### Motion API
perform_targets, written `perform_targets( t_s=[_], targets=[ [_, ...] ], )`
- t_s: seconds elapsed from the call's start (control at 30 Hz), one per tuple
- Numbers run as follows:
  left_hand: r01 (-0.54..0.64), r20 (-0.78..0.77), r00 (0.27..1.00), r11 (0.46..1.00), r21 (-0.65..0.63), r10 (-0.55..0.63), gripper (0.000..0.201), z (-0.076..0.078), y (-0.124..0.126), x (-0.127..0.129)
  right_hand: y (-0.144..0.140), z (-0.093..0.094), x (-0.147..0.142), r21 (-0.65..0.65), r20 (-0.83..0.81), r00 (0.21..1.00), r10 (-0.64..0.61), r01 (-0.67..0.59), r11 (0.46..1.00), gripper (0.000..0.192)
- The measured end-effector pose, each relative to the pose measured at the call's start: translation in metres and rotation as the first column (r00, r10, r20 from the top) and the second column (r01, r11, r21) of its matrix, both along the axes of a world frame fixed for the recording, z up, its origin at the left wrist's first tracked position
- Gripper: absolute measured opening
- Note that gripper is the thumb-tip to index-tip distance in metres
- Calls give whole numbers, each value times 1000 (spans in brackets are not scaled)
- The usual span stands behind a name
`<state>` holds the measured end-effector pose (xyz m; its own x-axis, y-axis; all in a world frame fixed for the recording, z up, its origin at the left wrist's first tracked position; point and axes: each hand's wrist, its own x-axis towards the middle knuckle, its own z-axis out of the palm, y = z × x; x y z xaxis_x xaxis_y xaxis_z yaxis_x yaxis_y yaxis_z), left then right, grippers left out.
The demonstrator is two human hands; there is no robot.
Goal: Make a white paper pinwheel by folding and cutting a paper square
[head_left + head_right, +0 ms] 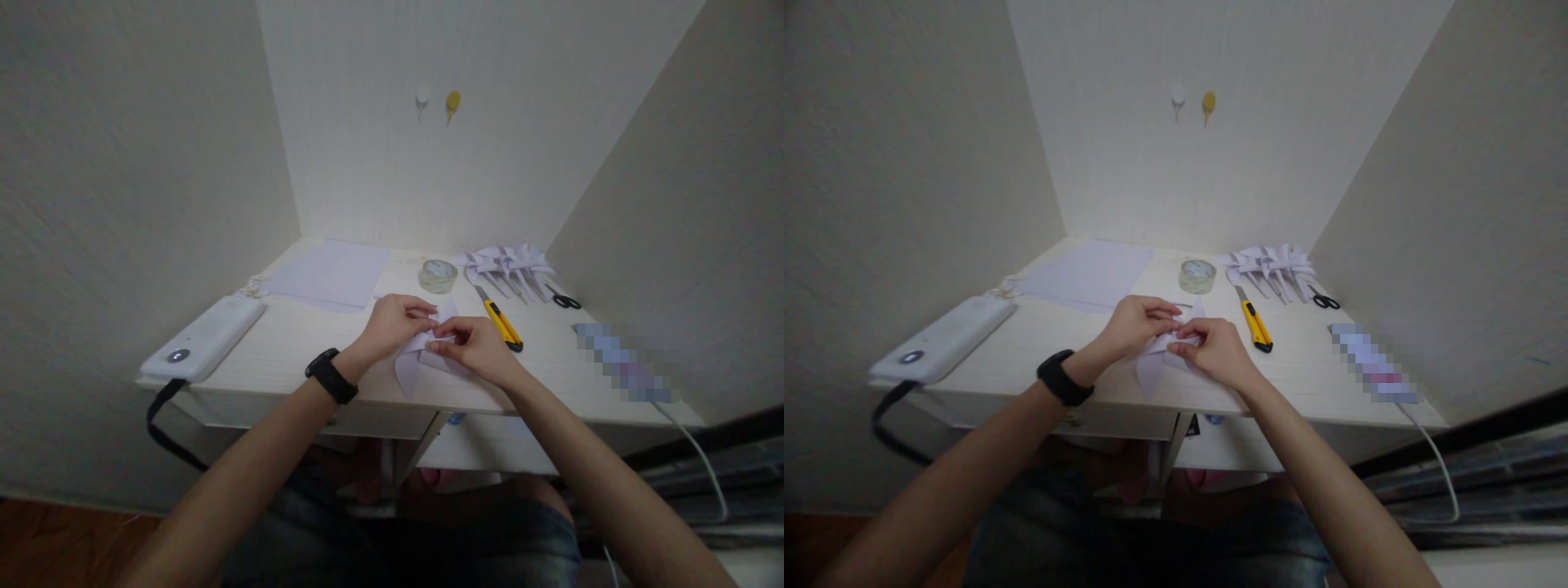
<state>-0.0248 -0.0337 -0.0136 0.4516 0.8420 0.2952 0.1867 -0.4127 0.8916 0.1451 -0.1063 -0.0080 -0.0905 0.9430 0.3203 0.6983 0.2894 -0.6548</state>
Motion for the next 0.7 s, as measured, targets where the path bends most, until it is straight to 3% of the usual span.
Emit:
perform_targets(
  t_s=[0.3, 0.7],
  targets=[
    [38, 59, 998, 999, -37, -35, 30, 0, -5, -4, -1, -5, 5, -49, -147, 988, 44, -52, 997, 26],
    [44, 49, 998, 998, 36, -46, 32, 8, -16, -9, -18, -11, 6, 170, 86, 995, -56, 41, 985, 16]
  ],
)
